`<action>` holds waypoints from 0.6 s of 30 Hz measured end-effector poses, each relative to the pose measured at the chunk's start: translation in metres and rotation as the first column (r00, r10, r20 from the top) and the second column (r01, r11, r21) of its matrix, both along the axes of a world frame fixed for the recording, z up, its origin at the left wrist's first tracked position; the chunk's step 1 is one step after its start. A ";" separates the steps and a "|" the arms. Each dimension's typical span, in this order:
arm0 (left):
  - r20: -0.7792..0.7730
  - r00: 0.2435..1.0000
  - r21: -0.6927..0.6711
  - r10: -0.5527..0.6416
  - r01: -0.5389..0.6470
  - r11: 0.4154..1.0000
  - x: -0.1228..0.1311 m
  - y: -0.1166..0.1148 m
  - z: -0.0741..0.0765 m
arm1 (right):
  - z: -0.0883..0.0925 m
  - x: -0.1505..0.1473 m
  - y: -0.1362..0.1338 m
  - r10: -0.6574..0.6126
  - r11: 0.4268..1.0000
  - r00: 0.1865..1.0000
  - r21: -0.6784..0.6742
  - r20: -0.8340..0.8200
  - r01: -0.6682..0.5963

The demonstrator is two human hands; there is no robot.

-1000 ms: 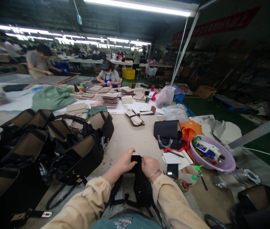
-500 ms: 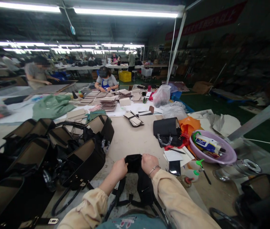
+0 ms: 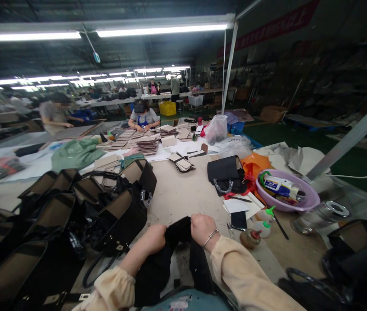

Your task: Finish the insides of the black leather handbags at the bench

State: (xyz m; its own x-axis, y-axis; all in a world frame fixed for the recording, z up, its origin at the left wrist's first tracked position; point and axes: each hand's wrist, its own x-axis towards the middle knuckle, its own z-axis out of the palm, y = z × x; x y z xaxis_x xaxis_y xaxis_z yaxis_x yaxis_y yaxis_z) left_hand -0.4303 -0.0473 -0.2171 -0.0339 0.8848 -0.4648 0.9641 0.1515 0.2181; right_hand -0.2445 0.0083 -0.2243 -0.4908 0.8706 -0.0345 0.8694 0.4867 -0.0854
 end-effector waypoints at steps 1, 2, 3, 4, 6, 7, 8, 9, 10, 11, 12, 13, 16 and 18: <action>-0.003 1.000 -0.008 -0.008 0.008 1.000 0.002 -0.006 -0.002 | -0.003 0.000 -0.005 0.006 1.000 1.000 -0.016 -0.003 -0.006; -0.010 1.000 -0.002 -0.006 0.006 1.000 0.003 -0.011 -0.005 | -0.007 0.000 -0.009 0.010 0.999 1.000 -0.030 -0.008 -0.010; -0.019 1.000 0.019 0.012 -0.012 1.000 0.006 -0.016 -0.010 | -0.011 0.000 -0.012 0.013 0.999 1.000 -0.040 -0.016 -0.014; -0.027 0.998 0.049 0.049 -0.048 0.998 0.008 -0.019 -0.015 | -0.015 -0.001 -0.014 0.017 0.999 0.999 -0.043 -0.027 -0.018; -0.018 0.990 0.126 0.136 -0.133 0.983 0.012 -0.023 -0.026 | -0.021 -0.002 -0.017 0.027 0.999 0.998 -0.038 -0.054 -0.029; -0.007 0.985 0.157 0.172 -0.169 0.973 0.013 -0.024 -0.030 | -0.023 -0.002 -0.018 0.031 0.999 0.997 -0.037 -0.067 -0.034; 0.000 0.981 0.174 0.195 -0.192 0.966 0.014 -0.025 -0.034 | -0.025 -0.002 -0.019 0.032 0.999 0.996 -0.040 -0.079 -0.035; -0.003 0.978 0.182 0.208 -0.204 0.962 0.015 -0.025 -0.036 | -0.026 -0.002 -0.019 0.030 0.998 0.996 -0.044 -0.089 -0.034; -0.020 0.976 0.184 0.215 -0.208 0.961 0.015 -0.025 -0.037 | -0.026 -0.002 -0.019 0.025 0.998 0.995 -0.049 -0.098 -0.030; -0.045 0.975 0.179 0.219 -0.208 0.962 0.016 -0.024 -0.037 | -0.026 -0.002 -0.019 0.019 0.998 0.994 -0.055 -0.104 -0.024; -0.072 0.973 0.170 0.220 -0.206 0.964 0.017 -0.023 -0.037 | -0.026 -0.002 -0.019 0.011 0.998 0.994 -0.060 -0.110 -0.018; -0.096 0.971 0.161 0.218 -0.201 0.966 0.017 -0.022 -0.036 | -0.025 -0.002 -0.019 0.005 0.998 0.993 -0.063 -0.114 -0.012; -0.144 0.967 0.155 0.210 -0.188 0.970 0.018 -0.020 -0.034 | -0.024 -0.001 -0.019 -0.005 0.998 0.992 -0.070 -0.129 -0.004; -0.163 0.965 0.168 0.206 -0.178 0.970 0.017 -0.018 -0.033 | -0.023 -0.002 -0.020 -0.002 0.997 0.991 -0.077 -0.137 -0.008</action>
State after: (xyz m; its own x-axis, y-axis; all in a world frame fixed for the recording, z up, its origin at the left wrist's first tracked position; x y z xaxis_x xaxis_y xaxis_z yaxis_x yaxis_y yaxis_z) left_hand -0.4129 -0.0655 -0.2504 -0.2799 0.9128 -0.2975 0.9454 0.3160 0.0801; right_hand -0.2463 -0.0118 -0.2469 -0.4981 0.8665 -0.0341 0.8455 0.4765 -0.2408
